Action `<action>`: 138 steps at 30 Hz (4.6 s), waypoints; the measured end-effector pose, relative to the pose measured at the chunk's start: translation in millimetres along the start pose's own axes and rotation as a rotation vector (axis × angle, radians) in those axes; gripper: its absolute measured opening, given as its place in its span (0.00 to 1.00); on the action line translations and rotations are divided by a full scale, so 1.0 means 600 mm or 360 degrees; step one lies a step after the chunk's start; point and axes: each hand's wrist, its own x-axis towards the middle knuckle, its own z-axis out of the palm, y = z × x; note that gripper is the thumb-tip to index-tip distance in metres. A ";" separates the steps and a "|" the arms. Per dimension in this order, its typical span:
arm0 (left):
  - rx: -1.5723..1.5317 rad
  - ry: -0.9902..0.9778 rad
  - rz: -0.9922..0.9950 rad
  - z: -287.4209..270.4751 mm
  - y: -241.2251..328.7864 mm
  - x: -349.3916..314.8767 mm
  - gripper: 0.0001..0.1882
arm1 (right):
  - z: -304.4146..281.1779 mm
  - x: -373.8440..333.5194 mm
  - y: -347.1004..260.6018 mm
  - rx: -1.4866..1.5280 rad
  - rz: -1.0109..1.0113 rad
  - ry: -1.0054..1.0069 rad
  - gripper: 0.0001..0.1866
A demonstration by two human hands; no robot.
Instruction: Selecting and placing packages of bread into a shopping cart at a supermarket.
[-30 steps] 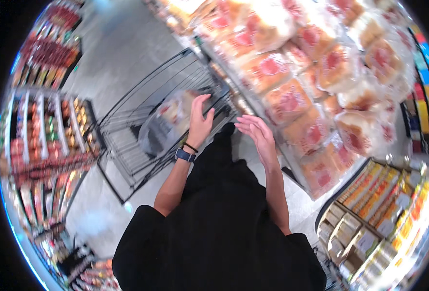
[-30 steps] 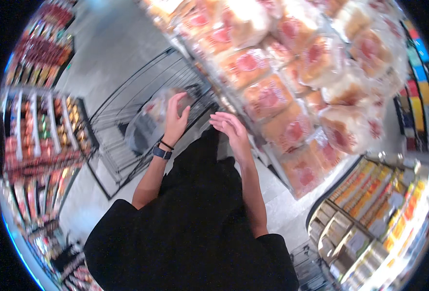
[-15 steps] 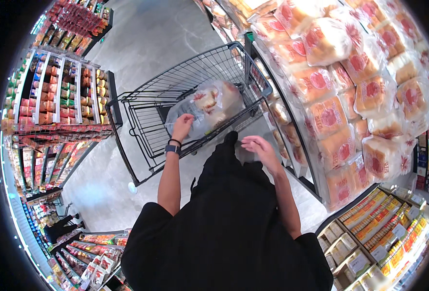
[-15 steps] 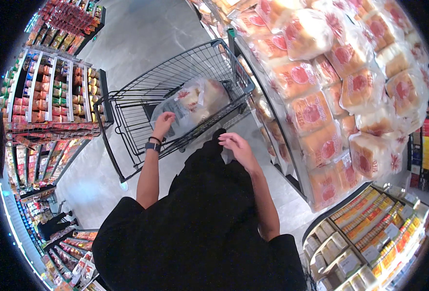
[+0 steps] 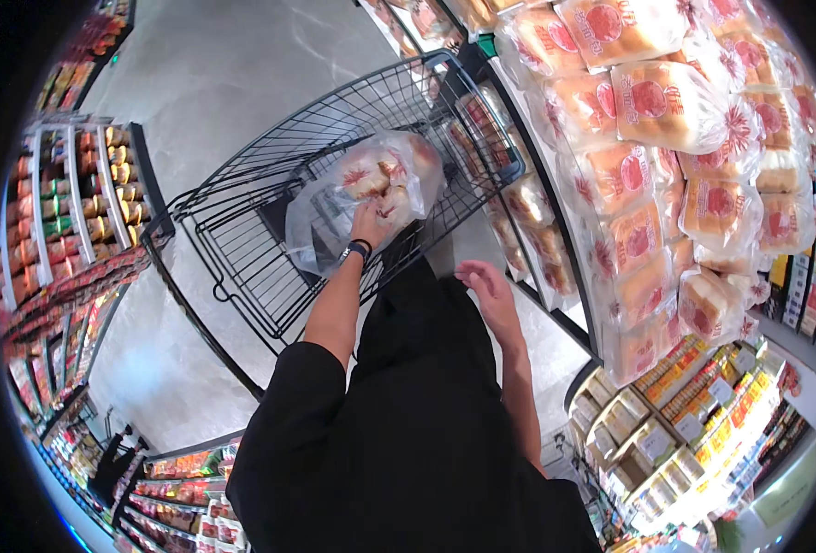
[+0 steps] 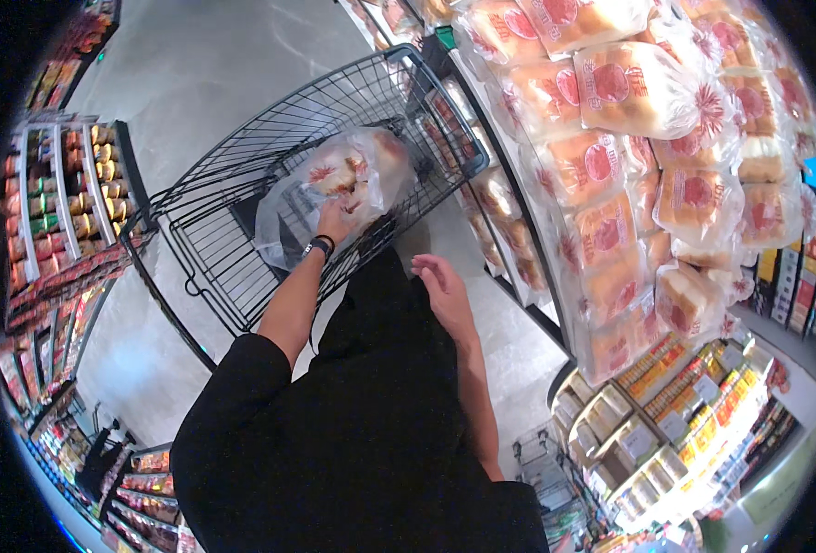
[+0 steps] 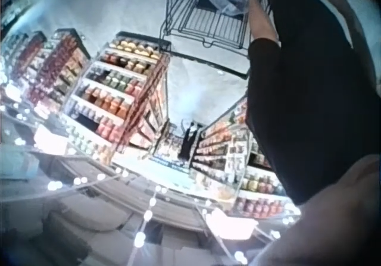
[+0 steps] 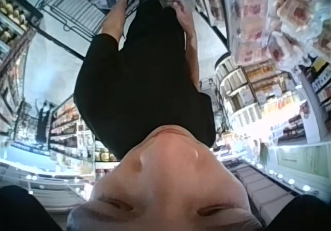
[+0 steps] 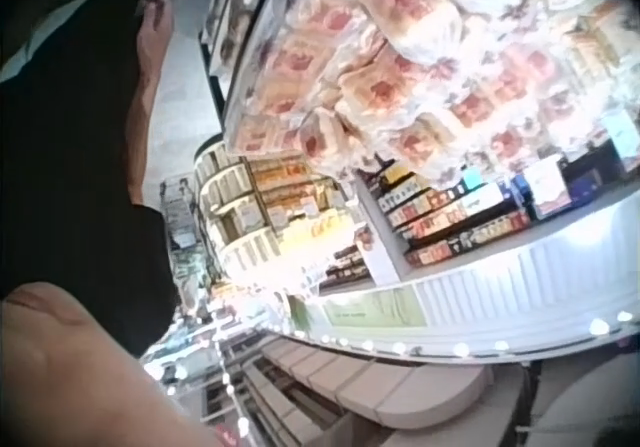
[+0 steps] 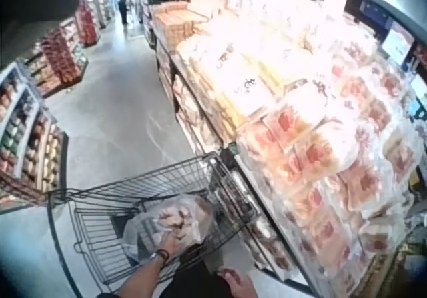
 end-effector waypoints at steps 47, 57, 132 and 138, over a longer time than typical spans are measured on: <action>-0.2387 -0.0298 0.0003 -0.390 0.575 -0.407 0.13 | -0.126 -0.280 0.048 0.1192 -0.0055 -0.0577 0.38; -0.1692 -0.0761 0.0354 -0.285 0.779 -0.335 0.14 | -0.233 -0.285 0.097 0.1509 -0.0467 -0.0415 0.37; -0.0853 0.0307 -0.0098 -0.183 0.343 -0.265 0.09 | -0.292 -0.143 0.040 0.1094 -0.0125 -0.0563 0.20; -0.1265 -0.0148 -0.0708 -0.173 0.225 -0.205 0.14 | -0.258 -0.110 0.027 0.0951 -0.0111 -0.0439 0.21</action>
